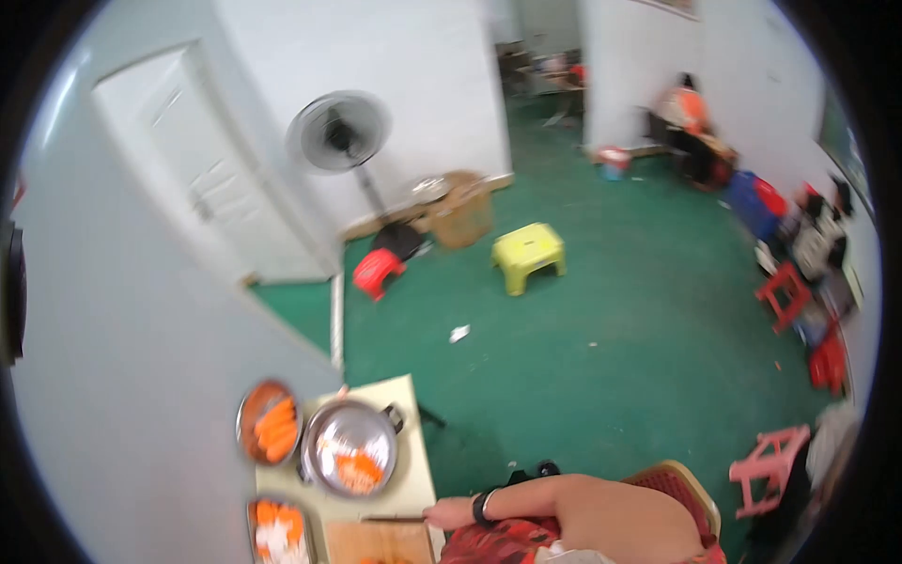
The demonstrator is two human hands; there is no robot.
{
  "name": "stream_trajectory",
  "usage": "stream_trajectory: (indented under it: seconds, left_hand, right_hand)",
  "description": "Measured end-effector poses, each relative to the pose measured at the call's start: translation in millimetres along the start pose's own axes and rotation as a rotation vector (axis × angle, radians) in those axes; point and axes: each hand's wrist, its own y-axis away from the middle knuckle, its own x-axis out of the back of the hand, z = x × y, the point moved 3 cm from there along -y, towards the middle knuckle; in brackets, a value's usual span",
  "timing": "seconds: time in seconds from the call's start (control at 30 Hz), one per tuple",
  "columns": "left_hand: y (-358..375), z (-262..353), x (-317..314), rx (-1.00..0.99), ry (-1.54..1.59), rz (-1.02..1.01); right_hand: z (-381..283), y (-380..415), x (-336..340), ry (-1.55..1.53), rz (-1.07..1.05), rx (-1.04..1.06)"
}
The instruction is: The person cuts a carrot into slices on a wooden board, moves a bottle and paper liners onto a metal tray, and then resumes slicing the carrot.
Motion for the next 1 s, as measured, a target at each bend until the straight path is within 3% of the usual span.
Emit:
stream_trajectory:
  seconds: [0.07,0.13,0.47,0.7,0.77,0.87,0.97,1.0]
  left_hand:
    - [-19,-64,15,-0.218,-0.306,-0.040]
    - [27,0,12,0.300,0.481,0.335]
    - [45,5,40,0.385,0.745,0.639]
    - [13,9,139,0.195,0.828,0.804]
    - [-1,21,172,0.004,1.073,0.739]
    - [-11,30,208,0.050,1.111,0.803]
    - [-1,61,198,0.191,1.137,0.973]
    - [-2,55,192,0.200,1.156,0.939]
  right_hand:
    - [2,-5,-2,-0.008,-0.079,-0.093]
    - [-15,-1,10,-0.024,-0.071,-0.109]
    - [-19,-12,4,0.077,-0.124,-0.113]
    - [-25,-19,6,0.095,-0.151,-0.144]
    - [-23,-20,5,0.102,-0.147,-0.146]
    - [-21,-18,5,0.110,-0.130,-0.159]
    - [-16,-16,3,0.107,-0.119,-0.173]
    - [-17,-17,4,0.104,-0.120,-0.181]
